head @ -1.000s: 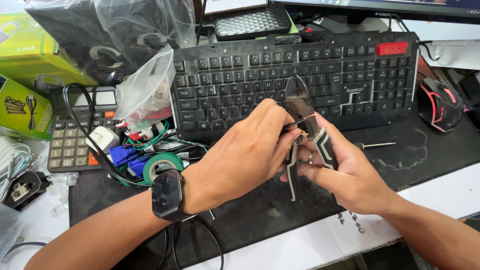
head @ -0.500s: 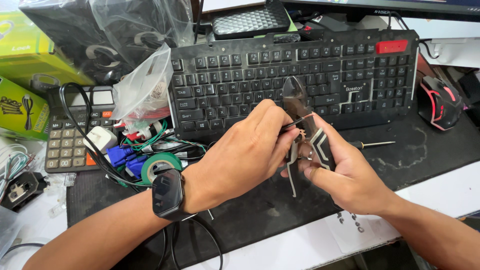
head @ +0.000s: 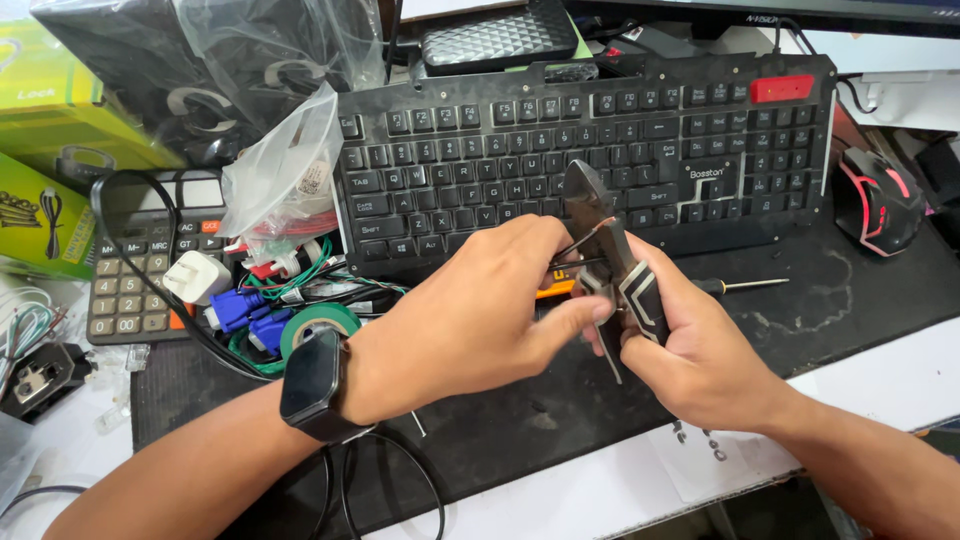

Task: The person first uses a keyboard and mouse at a computer, then works on a white power strip on the desk: they unscrew it with a screwdriver, open its casing, and use pliers and their fingers to strip and twist the wires inside. The clip ends while they are still handling the internal wiring.

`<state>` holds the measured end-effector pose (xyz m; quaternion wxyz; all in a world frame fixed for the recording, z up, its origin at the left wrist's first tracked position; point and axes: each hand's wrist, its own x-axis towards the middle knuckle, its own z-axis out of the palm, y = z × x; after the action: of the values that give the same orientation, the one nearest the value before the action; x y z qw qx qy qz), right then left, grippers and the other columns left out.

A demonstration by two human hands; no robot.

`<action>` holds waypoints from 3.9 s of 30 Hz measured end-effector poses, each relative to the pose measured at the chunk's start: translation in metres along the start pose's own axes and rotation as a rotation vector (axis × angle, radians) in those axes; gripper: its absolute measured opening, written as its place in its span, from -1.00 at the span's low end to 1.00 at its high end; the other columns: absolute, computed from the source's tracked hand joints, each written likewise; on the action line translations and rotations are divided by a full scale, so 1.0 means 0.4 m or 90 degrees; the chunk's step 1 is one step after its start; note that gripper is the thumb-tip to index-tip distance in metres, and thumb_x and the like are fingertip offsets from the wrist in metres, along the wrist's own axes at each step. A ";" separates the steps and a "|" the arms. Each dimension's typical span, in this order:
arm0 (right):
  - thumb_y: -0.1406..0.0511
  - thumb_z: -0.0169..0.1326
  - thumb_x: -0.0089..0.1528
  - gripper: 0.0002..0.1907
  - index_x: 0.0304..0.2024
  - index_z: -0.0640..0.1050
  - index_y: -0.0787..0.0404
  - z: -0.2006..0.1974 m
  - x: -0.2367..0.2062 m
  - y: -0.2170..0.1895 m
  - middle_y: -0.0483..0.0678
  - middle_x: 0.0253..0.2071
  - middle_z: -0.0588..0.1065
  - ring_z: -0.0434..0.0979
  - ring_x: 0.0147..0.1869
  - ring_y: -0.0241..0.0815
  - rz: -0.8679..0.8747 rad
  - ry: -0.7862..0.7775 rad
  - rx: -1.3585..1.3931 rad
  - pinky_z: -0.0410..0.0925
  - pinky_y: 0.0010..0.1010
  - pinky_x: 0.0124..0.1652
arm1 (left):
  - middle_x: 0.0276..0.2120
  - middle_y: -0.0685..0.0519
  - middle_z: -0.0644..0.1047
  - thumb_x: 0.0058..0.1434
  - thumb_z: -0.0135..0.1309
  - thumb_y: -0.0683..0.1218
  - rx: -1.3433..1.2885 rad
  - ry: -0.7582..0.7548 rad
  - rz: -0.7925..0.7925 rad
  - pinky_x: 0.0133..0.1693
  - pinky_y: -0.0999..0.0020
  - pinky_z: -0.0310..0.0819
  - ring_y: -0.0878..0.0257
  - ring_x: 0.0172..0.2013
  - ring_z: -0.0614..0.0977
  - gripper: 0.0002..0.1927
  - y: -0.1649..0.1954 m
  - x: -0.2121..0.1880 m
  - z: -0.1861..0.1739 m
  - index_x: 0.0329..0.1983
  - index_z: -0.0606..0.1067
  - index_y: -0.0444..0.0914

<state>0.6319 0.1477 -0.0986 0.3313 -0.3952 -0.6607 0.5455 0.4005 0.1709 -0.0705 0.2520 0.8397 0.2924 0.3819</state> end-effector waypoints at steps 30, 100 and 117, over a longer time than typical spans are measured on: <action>0.47 0.05 0.18 -0.29 0.41 0.28 0.23 -0.104 0.033 0.023 -0.05 0.00 0.46 0.48 0.01 -0.32 0.087 0.071 0.064 0.36 -0.43 0.04 | -0.76 -0.02 0.35 0.22 0.26 0.03 -0.023 0.060 -0.244 -0.64 0.30 0.27 0.28 -0.72 0.34 -0.52 -0.044 0.027 0.024 -0.60 0.32 -0.32; 0.41 0.18 0.26 -0.92 -0.20 0.65 0.28 -0.080 0.064 0.058 -0.10 -0.25 0.58 0.51 -0.30 -0.41 -0.176 0.046 -0.185 0.35 -0.61 -0.39 | -0.38 -0.02 0.55 0.39 0.01 -0.15 -0.251 0.075 -0.166 -0.35 0.32 0.46 0.22 -0.41 0.58 -0.87 -0.053 -0.034 0.139 -0.13 0.40 -0.34; 0.45 0.07 0.36 -0.90 -0.13 0.58 0.41 -0.060 0.068 0.104 -0.01 -0.10 0.51 0.53 -0.05 -0.27 -0.086 0.041 0.118 0.45 -0.41 -0.01 | -0.26 -0.04 0.54 0.47 -0.05 -0.18 -0.265 0.112 -0.108 -0.21 0.29 0.49 0.18 -0.29 0.56 -0.89 -0.081 -0.049 0.151 -0.09 0.34 -0.35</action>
<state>0.6467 0.1867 -0.1348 0.4236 -0.3347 -0.6219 0.5673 0.4278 0.1681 -0.1361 0.4245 0.7057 0.2980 0.4827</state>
